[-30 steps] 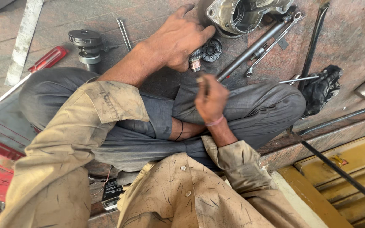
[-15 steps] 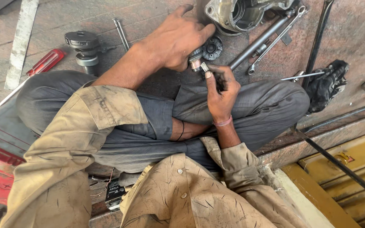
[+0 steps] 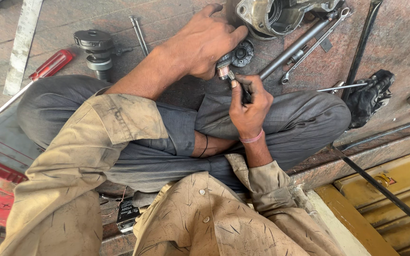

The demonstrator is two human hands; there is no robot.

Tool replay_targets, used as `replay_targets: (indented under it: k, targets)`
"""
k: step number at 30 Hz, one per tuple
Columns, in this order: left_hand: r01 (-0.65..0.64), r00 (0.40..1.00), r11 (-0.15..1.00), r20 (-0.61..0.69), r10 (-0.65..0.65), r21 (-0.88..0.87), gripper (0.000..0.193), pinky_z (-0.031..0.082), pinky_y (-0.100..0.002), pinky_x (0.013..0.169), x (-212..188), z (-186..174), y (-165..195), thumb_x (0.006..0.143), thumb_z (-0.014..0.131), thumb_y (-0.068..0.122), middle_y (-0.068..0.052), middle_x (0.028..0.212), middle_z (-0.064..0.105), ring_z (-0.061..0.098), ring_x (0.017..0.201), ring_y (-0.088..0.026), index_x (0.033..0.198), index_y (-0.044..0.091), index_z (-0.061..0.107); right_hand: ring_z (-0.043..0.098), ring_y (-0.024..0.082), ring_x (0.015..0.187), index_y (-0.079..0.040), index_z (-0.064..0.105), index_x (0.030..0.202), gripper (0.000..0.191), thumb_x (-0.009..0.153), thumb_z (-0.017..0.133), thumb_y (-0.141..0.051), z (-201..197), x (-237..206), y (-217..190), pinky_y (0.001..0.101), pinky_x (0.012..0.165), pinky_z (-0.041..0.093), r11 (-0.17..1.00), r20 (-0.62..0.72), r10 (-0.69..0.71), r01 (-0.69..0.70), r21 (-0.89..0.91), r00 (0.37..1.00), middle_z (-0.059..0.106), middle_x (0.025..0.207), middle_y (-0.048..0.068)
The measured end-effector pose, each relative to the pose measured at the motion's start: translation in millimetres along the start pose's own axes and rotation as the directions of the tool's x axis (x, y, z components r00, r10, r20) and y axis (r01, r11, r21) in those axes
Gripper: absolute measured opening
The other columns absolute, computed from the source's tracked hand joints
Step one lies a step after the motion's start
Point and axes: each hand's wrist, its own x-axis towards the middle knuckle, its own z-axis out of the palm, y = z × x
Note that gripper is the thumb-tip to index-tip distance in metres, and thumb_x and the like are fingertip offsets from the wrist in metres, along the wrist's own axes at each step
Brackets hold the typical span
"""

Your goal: The person sits cross-legged on the workshop floor holding a small cylindrical motor component, likely a starter armature, and repeatedly works on its copper end with a small hand tool, rotating the part to treat different spots while other motorcycle parts and wrenches lie nearby.

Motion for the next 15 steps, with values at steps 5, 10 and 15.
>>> replay_targets:
  k: [5, 10, 15]
  targets:
    - [-0.005, 1.000, 1.000, -0.018, 0.005, 0.006, 0.066, 0.040, -0.053, 0.102, 0, -1, 1, 0.053, 0.084, 0.012, -0.010, 0.078, 0.070, 0.071, 0.088, -0.034, 0.114, 0.000, 0.062, 0.067, 0.023, 0.070, 0.001, 0.065, 0.104, 0.009, 0.098, 0.071, 0.004, -8, 5, -6, 0.0337, 0.065, 0.050, 0.990, 0.077, -0.024, 0.034, -0.136, 0.997, 0.067, 0.084, 0.014]
    - [0.016, 1.000, 0.999, -0.009, -0.016, -0.030, 0.060, 0.046, -0.051, 0.088, 1, -3, 4, 0.054, 0.084, 0.014, -0.010, 0.077, 0.070, 0.071, 0.083, -0.036, 0.108, 0.000, 0.062, 0.071, 0.024, 0.073, 0.001, 0.063, 0.105, 0.008, 0.100, 0.068, 0.004, 0, 4, -2, 0.0349, 0.068, 0.053, 0.998, 0.028, -0.028, 0.029, -0.047, 0.999, 0.068, 0.086, 0.013]
    - [-0.007, 0.998, 0.997, -0.063, 0.002, -0.072, 0.059, 0.048, -0.048, 0.082, -2, -7, 3, 0.058, 0.087, 0.022, -0.013, 0.077, 0.069, 0.069, 0.078, -0.038, 0.105, -0.002, 0.060, 0.074, 0.025, 0.081, 0.000, 0.061, 0.107, 0.008, 0.102, 0.068, 0.003, 14, 3, -2, 0.0344, 0.071, 0.055, 0.995, -0.052, -0.098, 0.097, -0.014, 0.994, 0.071, 0.092, 0.015]
